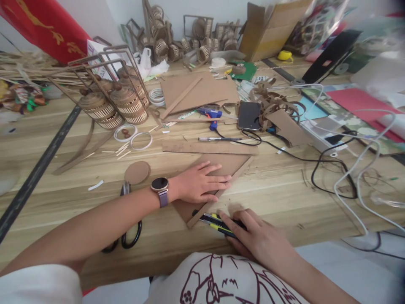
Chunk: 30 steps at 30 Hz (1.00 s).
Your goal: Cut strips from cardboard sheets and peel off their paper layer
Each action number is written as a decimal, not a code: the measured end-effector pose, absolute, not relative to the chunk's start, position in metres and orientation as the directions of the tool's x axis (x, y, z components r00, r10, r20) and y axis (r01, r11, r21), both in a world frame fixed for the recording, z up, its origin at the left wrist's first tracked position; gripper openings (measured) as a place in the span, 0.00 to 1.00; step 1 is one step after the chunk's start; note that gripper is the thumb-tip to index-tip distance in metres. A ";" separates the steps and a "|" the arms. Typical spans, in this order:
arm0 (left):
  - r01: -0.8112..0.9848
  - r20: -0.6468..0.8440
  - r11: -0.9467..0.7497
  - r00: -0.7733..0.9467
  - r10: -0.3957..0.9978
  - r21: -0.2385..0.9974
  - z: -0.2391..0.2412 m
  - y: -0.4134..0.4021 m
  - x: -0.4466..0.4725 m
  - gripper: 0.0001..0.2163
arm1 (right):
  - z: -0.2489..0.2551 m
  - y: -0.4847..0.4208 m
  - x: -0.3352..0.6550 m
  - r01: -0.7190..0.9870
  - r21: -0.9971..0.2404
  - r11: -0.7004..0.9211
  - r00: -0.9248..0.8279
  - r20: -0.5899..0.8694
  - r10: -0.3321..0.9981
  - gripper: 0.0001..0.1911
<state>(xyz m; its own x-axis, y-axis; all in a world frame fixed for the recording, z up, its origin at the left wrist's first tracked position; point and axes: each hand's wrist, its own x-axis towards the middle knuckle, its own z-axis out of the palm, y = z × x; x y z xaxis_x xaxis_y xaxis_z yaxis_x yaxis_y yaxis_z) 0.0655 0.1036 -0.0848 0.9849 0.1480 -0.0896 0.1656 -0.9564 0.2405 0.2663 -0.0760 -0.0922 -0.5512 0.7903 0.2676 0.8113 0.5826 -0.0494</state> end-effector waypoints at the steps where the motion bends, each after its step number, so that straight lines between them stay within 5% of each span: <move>1: 0.164 -0.087 -0.957 0.985 0.147 0.238 -0.085 0.104 0.066 0.25 | -0.092 -0.076 0.266 0.802 -0.054 0.595 -0.563 0.261 0.784 0.20; 19: 0.158 -0.064 -0.962 0.987 0.147 0.222 -0.086 0.102 0.065 0.25 | -0.094 -0.076 0.254 0.740 0.037 0.672 -0.645 0.323 0.692 0.19; 26: 0.145 -0.043 -0.962 0.989 0.139 0.231 -0.087 0.105 0.063 0.25 | -0.087 -0.076 0.269 0.717 -0.056 0.695 -0.652 0.301 0.696 0.17; 30: 0.189 -0.050 -0.961 0.982 0.182 0.201 -0.083 0.098 0.063 0.30 | -0.076 -0.074 0.310 0.840 -0.066 0.538 -0.493 0.320 0.809 0.25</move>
